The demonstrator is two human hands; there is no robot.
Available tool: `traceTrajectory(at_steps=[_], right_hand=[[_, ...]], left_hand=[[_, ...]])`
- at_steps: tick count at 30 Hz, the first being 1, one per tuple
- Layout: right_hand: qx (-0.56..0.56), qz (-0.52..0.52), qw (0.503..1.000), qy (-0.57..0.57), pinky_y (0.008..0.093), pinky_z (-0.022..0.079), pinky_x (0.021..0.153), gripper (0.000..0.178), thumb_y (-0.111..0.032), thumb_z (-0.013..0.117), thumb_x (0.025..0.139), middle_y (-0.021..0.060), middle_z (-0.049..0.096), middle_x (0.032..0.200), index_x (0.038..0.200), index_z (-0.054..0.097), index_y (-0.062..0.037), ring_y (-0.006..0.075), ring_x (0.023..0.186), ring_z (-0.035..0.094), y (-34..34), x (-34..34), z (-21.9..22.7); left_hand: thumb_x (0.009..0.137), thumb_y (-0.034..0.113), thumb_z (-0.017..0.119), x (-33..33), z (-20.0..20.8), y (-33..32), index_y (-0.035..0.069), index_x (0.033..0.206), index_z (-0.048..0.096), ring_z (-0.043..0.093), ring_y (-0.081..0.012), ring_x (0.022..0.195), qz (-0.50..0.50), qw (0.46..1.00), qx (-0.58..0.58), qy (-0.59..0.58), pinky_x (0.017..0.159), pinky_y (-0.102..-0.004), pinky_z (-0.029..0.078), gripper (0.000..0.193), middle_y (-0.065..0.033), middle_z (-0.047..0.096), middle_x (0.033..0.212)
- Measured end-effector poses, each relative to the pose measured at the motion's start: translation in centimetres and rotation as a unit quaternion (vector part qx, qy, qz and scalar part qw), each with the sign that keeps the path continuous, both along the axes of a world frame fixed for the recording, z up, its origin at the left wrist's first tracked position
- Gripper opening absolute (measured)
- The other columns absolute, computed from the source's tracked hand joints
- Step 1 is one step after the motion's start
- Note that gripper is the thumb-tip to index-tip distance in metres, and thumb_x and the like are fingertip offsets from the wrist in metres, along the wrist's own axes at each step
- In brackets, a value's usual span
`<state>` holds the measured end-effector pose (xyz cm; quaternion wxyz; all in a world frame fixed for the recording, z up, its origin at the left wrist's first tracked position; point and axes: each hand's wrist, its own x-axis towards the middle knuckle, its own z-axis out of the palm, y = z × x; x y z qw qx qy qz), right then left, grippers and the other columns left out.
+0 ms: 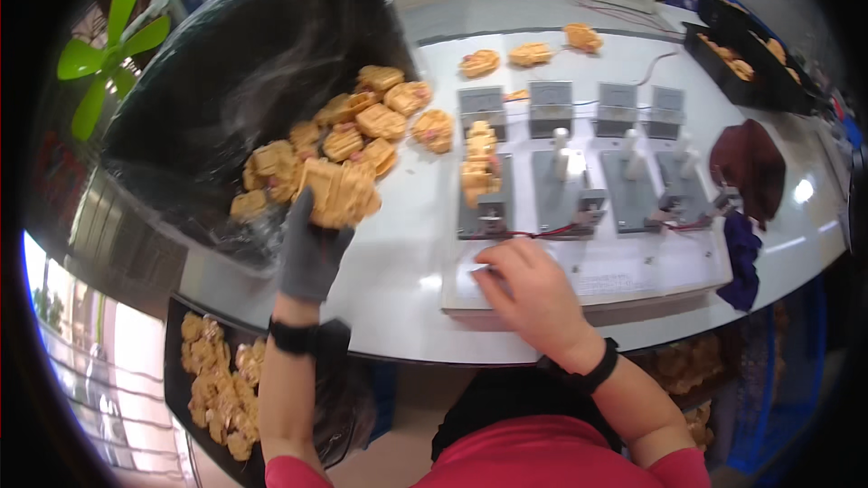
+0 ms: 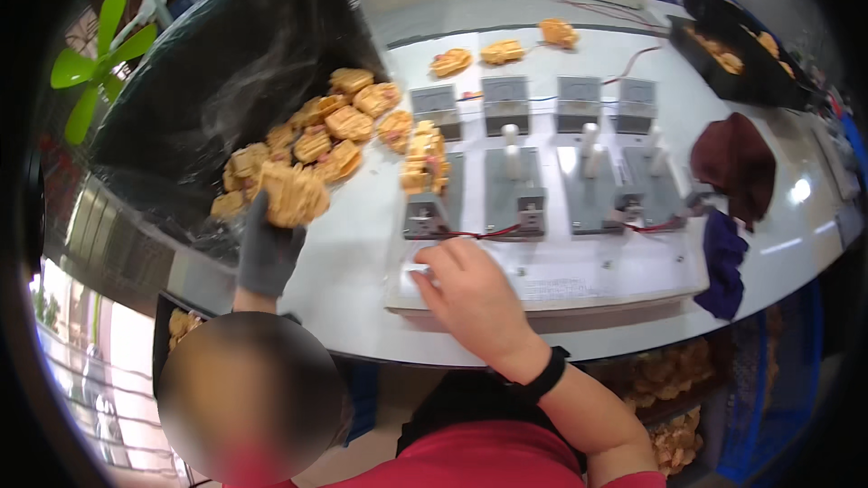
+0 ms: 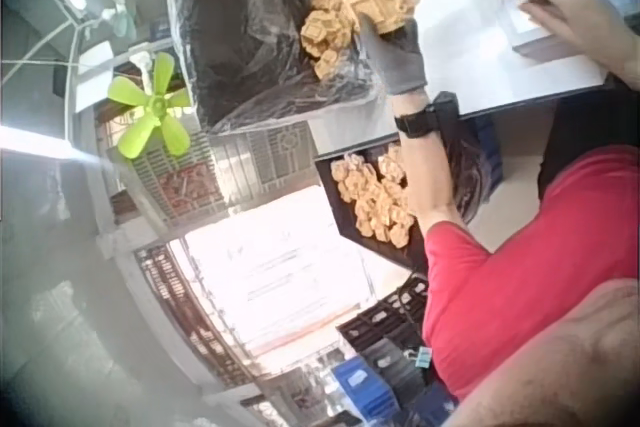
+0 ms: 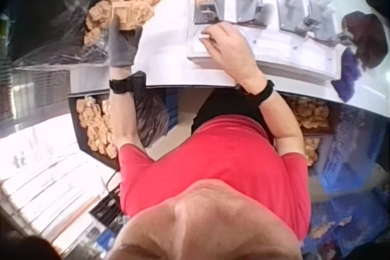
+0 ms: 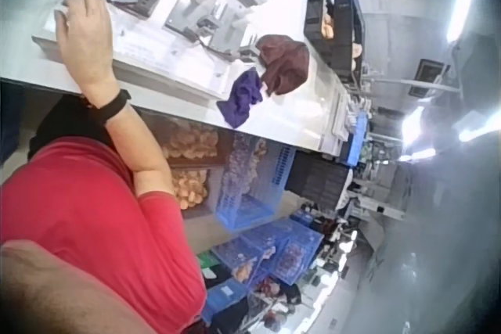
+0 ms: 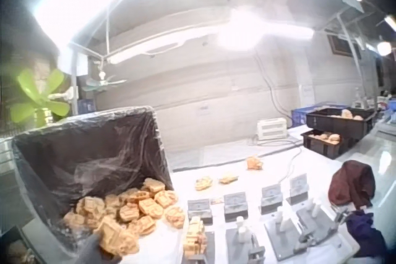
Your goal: Assembling plastic toy components using a testing or assembly fixture at a factory workbench.
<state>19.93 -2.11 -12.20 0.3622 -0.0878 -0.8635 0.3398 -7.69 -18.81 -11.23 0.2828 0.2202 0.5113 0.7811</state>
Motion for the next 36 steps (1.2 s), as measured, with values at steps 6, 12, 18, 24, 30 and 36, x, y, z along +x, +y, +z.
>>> traceTrajectory(at_steps=[6, 12, 18, 24, 30, 36], right_hand=[[-0.251, 0.174, 0.95, 0.062, 0.0354, 0.051, 0.085, 0.053, -0.027, 0.068, 0.089, 0.014, 0.058, 0.116, 0.131, 0.047, -0.0028, 0.0251, 0.097, 0.059, -1.4, 1.0, 0.6], [-0.241, 0.11, 0.959, 0.097, 0.0377, 0.05, 0.082, 0.056, -0.023, 0.068, 0.084, 0.0191, 0.06, 0.106, 0.129, 0.042, -0.002, 0.029, 0.095, 0.062, -1.4, 7.7, 0.6], [-0.283, -0.074, 0.95, 0.112, 0.0359, 0.048, 0.084, 0.052, -0.022, 0.071, 0.084, 0.0151, 0.06, 0.104, 0.126, 0.047, -0.0025, 0.0267, 0.095, 0.061, 0.3, 13.9, 0.7], [0.016, -0.191, 0.973, 0.13, 0.0432, 0.047, 0.082, 0.062, -0.015, 0.071, 0.078, 0.0141, 0.054, 0.107, 0.133, 0.042, -0.0069, 0.0352, 0.092, 0.056, -0.7, 12.2, 0.7], [0.026, -0.057, 0.983, 0.173, 0.0399, 0.045, 0.086, 0.035, -0.004, 0.067, 0.075, 0.0114, 0.056, 0.104, 0.108, 0.056, -0.0062, 0.0318, 0.098, 0.053, -2.7, 12.8, 2.5], [0.07, -0.118, 0.98, 0.143, 0.0398, 0.045, 0.077, 0.025, -0.009, 0.07, 0.077, 0.0107, 0.055, 0.098, 0.098, 0.057, -0.0088, 0.031, 0.089, 0.055, -1.1, 12.8, 0.8]], left_hand=[[0.105, 0.033, 0.042, 8.7, -1.5, -2.1, 0.0, 0.138, 0.044, 0.056, -0.0225, 0.117, -0.155, 0.976, -0.061, 0.143, 0.101, -0.0359, 0.044, 0.046, -0.0137, 0.056, 0.13], [0.103, 0.023, 0.048, 18.1, 0.8, 3.2, 0.003, 0.143, 0.039, 0.054, -0.0222, 0.116, -0.194, 0.924, -0.151, 0.292, 0.096, -0.0311, 0.046, 0.046, -0.0119, 0.049, 0.134], [0.103, 0.024, 0.049, 26.8, 4.0, 5.5, 0.004, 0.148, 0.029, 0.047, -0.0324, 0.125, -0.227, 0.942, -0.109, 0.221, 0.1, -0.0456, 0.045, 0.054, -0.0167, 0.039, 0.143], [0.101, 0.001, 0.045, 28.5, 1.2, 7.4, 0.004, 0.154, 0.015, 0.043, -0.0281, 0.13, -0.217, 0.927, 0.03, 0.304, 0.107, -0.0345, 0.04, 0.062, -0.0153, 0.033, 0.151], [0.1, 0.009, 0.052, 25.8, 0.4, 6.5, 0.001, 0.151, 0.023, 0.05, -0.0234, 0.119, -0.19, 0.98, 0.001, 0.067, 0.102, -0.0339, 0.044, 0.059, -0.0155, 0.042, 0.14], [0.102, 0.016, 0.05, 28.6, 1.9, 6.2, 0.002, 0.149, 0.032, 0.05, -0.0235, 0.12, -0.173, 0.978, -0.011, 0.118, 0.1, -0.0351, 0.045, 0.052, -0.0165, 0.044, 0.14]])
